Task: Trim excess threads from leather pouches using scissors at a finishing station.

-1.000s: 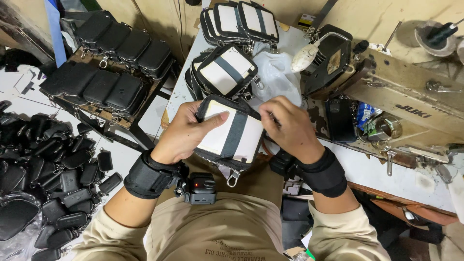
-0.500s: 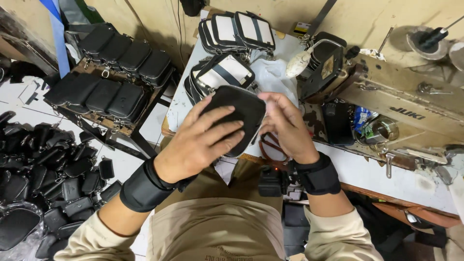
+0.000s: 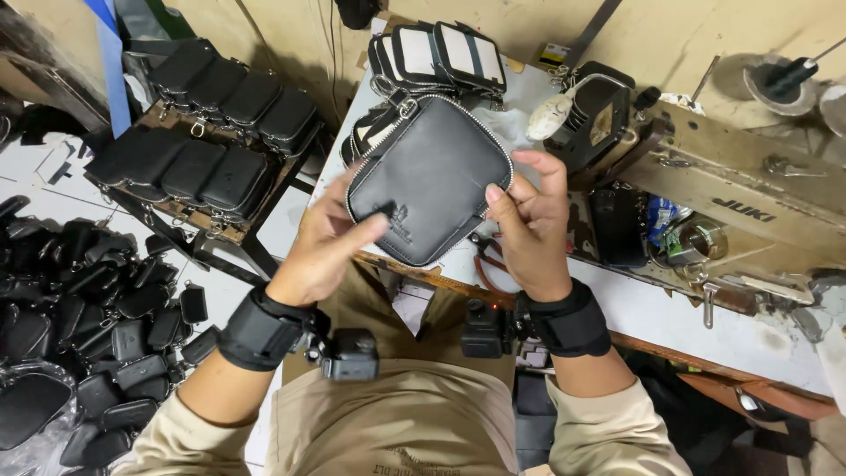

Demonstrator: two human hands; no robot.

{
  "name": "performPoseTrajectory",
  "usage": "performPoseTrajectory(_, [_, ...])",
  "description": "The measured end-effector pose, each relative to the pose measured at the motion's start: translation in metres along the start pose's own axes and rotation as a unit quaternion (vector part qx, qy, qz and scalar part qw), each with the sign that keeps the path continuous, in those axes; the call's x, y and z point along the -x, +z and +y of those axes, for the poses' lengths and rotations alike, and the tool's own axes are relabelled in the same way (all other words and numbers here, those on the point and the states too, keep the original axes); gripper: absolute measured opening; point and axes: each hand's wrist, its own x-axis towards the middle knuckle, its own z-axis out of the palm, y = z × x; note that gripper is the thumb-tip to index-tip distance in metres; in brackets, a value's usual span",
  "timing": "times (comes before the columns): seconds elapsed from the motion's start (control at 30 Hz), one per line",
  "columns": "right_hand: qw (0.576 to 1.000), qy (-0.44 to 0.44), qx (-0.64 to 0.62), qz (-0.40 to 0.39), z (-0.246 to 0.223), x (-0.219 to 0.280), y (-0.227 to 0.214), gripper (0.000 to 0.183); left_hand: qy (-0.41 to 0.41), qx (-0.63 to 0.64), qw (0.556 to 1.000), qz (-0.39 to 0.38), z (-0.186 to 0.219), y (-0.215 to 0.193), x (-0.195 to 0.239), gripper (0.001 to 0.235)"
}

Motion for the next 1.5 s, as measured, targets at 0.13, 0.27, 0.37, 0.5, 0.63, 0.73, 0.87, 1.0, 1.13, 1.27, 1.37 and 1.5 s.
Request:
performPoseTrajectory(0.13, [1.000, -0.019, 0.021, -0.012, 0.006, 0.002, -0.003, 0.045, -0.073, 0.046, 0.996, -0.007, -0.006, 0.016, -0.002, 0.056])
performPoseTrajectory(0.27, [0.993, -0.032, 0.097, -0.052, -0.024, 0.004, -0.006, 0.048, -0.075, 0.053, 0.995, 0.033, -0.046, -0.003, -0.003, 0.039])
performPoseTrajectory(0.37, [0.977, -0.002, 0.201, -0.068, -0.036, 0.013, -0.021, 0.046, -0.076, 0.105, 0.990, 0.050, -0.054, -0.012, -0.003, 0.040])
performPoseTrajectory(0.5, [0.907, 0.055, 0.402, -0.116, -0.034, 0.033, -0.048, 0.041, -0.067, 0.117, 0.990, 0.029, -0.021, -0.003, -0.004, 0.039])
performPoseTrajectory(0.63, [0.820, 0.123, 0.521, -0.203, -0.016, 0.043, -0.076, 0.042, -0.054, 0.105, 0.993, 0.019, 0.014, 0.011, -0.007, 0.037])
performPoseTrajectory(0.73, [0.760, 0.110, 0.590, -0.249, 0.009, 0.054, -0.092, 0.050, -0.046, 0.101, 0.994, 0.007, 0.021, 0.014, -0.009, 0.036])
performPoseTrajectory(0.87, [0.737, 0.102, 0.605, -0.281, 0.024, 0.059, -0.091, 0.047, -0.034, 0.104, 0.994, 0.007, 0.019, 0.013, -0.009, 0.036])
performPoseTrajectory(1.0, [0.736, 0.065, 0.612, -0.283, 0.037, 0.061, -0.088, 0.043, -0.020, 0.106, 0.994, 0.016, 0.019, 0.014, -0.005, 0.037])
performPoseTrajectory(1.13, [0.756, 0.072, 0.589, -0.277, -0.006, 0.054, -0.050, 0.036, -0.013, 0.103, 0.994, 0.020, 0.008, 0.006, -0.007, 0.036])
performPoseTrajectory(1.27, [0.775, 0.107, 0.542, -0.307, 0.009, 0.058, -0.066, 0.045, -0.027, 0.111, 0.993, 0.035, 0.004, 0.004, -0.008, 0.035])
performPoseTrajectory(1.37, [0.807, 0.176, 0.479, -0.298, 0.005, 0.064, -0.071, 0.056, -0.025, 0.120, 0.992, 0.037, 0.006, 0.004, -0.009, 0.034])
performPoseTrajectory(1.5, [0.847, 0.248, 0.406, -0.237, -0.004, 0.067, -0.069, 0.058, -0.022, 0.124, 0.991, 0.045, 0.008, 0.004, -0.009, 0.035])
